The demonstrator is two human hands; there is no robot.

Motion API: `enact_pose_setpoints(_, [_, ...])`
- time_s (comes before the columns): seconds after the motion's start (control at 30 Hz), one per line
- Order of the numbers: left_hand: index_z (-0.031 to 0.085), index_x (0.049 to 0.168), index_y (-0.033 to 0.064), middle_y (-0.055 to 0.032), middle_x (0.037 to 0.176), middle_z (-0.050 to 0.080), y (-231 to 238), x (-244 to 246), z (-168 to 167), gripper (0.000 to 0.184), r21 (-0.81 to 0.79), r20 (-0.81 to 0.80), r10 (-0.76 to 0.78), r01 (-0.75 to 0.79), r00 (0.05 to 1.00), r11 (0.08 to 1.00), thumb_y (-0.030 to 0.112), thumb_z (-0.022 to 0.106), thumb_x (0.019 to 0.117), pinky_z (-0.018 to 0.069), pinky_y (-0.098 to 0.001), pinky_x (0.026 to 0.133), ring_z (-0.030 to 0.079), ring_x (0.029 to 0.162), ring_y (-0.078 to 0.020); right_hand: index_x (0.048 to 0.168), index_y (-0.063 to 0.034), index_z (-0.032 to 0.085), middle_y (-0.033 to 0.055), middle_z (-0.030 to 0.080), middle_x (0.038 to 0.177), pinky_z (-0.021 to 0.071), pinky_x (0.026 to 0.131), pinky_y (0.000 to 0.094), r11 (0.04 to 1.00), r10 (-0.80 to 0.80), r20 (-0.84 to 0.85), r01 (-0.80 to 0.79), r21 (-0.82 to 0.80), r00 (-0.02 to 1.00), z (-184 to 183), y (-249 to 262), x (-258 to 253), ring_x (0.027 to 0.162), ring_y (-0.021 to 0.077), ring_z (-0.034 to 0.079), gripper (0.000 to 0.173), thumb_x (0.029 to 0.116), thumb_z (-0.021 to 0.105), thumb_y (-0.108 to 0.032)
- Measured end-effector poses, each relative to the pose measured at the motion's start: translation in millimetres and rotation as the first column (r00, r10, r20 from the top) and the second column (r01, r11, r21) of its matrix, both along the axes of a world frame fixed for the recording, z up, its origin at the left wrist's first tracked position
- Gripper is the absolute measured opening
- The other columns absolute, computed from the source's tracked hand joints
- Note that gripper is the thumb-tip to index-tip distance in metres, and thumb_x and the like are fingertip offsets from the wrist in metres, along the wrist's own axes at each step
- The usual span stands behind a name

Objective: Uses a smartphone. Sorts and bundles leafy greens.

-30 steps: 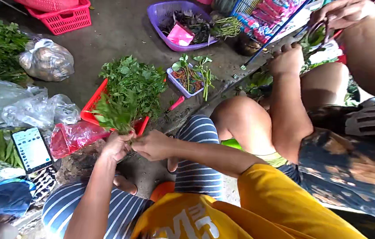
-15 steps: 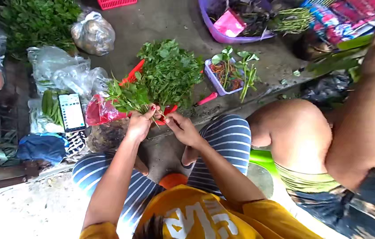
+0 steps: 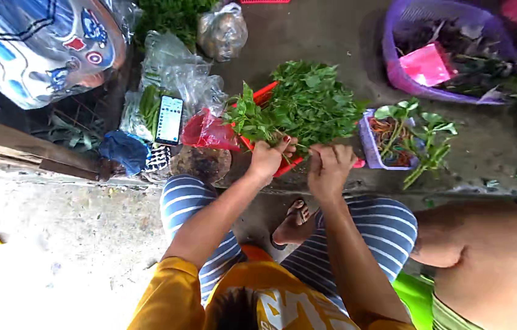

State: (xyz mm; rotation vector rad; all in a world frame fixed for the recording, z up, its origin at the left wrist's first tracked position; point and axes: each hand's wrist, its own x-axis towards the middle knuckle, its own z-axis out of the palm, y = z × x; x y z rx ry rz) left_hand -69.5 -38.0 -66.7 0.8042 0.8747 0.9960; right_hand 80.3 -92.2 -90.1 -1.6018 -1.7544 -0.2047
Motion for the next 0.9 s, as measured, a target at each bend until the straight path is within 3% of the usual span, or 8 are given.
enact_pose_setpoints(0.17, [0.06, 0.114, 0.0055, -0.0011, 0.09, 0.064, 8.6, 17.7, 11.4, 0.016, -0.406, 0.196, 0.009, 0.072, 0.981, 0.911, 0.013, 0.048, 0.1078, 0.055, -0.0255, 0.067, 0.06, 0.07, -0.0087, 0.105, 0.0033, 0.068, 0.0137, 0.064, 0.108, 0.0507, 0.096, 0.0338, 0.989, 0.113, -0.467, -0.054, 0.137, 0.877, 14.1, 19.4, -13.2, 0.108, 0.0191, 0.061, 0.019, 0.1028, 0.055, -0.01])
enact_pose_setpoints(0.33, [0.061, 0.107, 0.0055, -0.0015, 0.081, 0.061, 26.0, 35.3, 20.7, 0.012, -0.369, 0.199, 0.016, 0.06, 0.98, 0.928, 0.01, 0.05, 0.106, 0.0558, -0.0264, 0.063, 0.059, 0.064, -0.0105, 0.106, -0.011, 0.064, -0.0022, 0.07, 0.096, 0.0593, 0.071, 0.0283, 0.964, 0.265, -0.92, -0.082, 0.252, 0.29, 18.6, 35.5, -26.4, 0.081, 0.0083, 0.067, 0.017, 0.1033, 0.048, -0.007])
enact_pose_setpoints(0.43, [0.058, 0.107, 0.0049, -0.0014, 0.086, 0.065, 35.8, 34.7, 19.1, 0.009, -0.188, 0.118, 0.045, -0.022, 0.992, 0.982, 0.007, 0.049, 0.1067, 0.0559, -0.0245, 0.065, 0.061, 0.067, -0.0087, 0.104, -0.004, 0.069, 0.0029, 0.067, 0.102, 0.0536, 0.093, 0.0316, 0.989, 0.12, -0.696, -0.027, 0.142, 0.708, 8.8, 30.5, -5.6, 0.098, 0.0105, 0.064, 0.013, 0.1005, 0.056, -0.005])
enact_pose_setpoints(0.5, [0.053, 0.111, 0.0022, -0.0031, 0.09, 0.065, 40.0, 33.9, 18.2, 0.007, 0.008, -0.046, 0.037, -0.036, 0.998, 0.999, 0.005, 0.049, 0.1068, 0.056, -0.0243, 0.072, 0.063, 0.072, -0.0078, 0.103, -0.0004, 0.072, 0.016, 0.069, 0.101, 0.0442, 0.092, 0.056, 0.999, -0.035, -0.279, 0.031, -0.018, 0.96, 8.6, 25.0, 8.4, 0.098, 0.0304, 0.066, 0.013, 0.0986, 0.062, -0.007])
enact_pose_setpoints(0.63, [0.063, 0.125, -0.0062, -0.0195, 0.123, 0.067, 27.9, 35.9, 14.4, 0.027, 0.305, -0.618, -0.013, 0.255, 0.786, 0.918, 0.003, 0.054, 0.1016, 0.0467, -0.0425, 0.107, 0.063, 0.118, -0.0252, 0.101, 0.0013, 0.073, 0.0236, 0.072, 0.104, 0.0431, 0.092, 0.0702, 0.879, -0.067, 0.182, 0.144, -0.455, 0.981, 22.0, 25.4, 9.1, 0.1, 0.0446, 0.068, 0.012, 0.0917, 0.067, -0.003])
enact_pose_setpoints(0.73, [0.049, 0.142, -0.0108, -0.0294, 0.133, 0.061, 20.3, 37.4, -5.2, 0.045, 0.313, -0.665, -0.033, 0.319, 0.746, 0.894, -0.001, 0.055, 0.0989, 0.043, -0.0496, 0.113, 0.059, 0.129, -0.0359, 0.114, 0.0031, 0.071, 0.0254, 0.07, 0.114, 0.0414, 0.105, 0.0607, 0.671, -0.123, -0.008, 0.077, -0.737, 0.992, 16.4, 30.3, 14.1, 0.114, 0.0415, 0.064, 0.023, 0.0973, 0.063, -0.01])
enact_pose_setpoints(0.8, [0.05, 0.137, -0.0068, -0.0204, 0.121, 0.066, 24.6, 41.0, -17.9, 0.038, 0.19, -0.477, -0.037, 0.145, 0.878, 0.971, -0.001, 0.056, 0.1003, 0.0534, -0.0385, 0.099, 0.066, 0.109, -0.0233, 0.105, 0.0022, 0.069, 0.0127, 0.067, 0.098, 0.0526, 0.082, 0.0361, 0.835, -0.249, -0.572, -0.126, -0.536, 0.781, -17.5, 28.4, 28.7, 0.088, 0.0193, 0.063, 0.014, 0.0994, 0.06, -0.007])
enact_pose_setpoints(0.9, [0.052, 0.118, 0.0013, -0.0056, 0.097, 0.065, 28.2, 47.2, -22.8, 0.013, -0.106, -0.061, 0.07, -0.076, 0.996, 0.991, 0.006, 0.047, 0.1079, 0.0562, -0.0292, 0.078, 0.065, 0.084, -0.0115, 0.098, -0.0126, 0.059, -0.0055, 0.06, 0.079, 0.0517, 0.061, 0.0215, 0.99, -0.116, -0.992, -0.085, -0.113, -0.038, -34.8, 27.8, 10.9, 0.063, 0.0038, 0.055, 0.014, 0.1045, 0.047, -0.008])
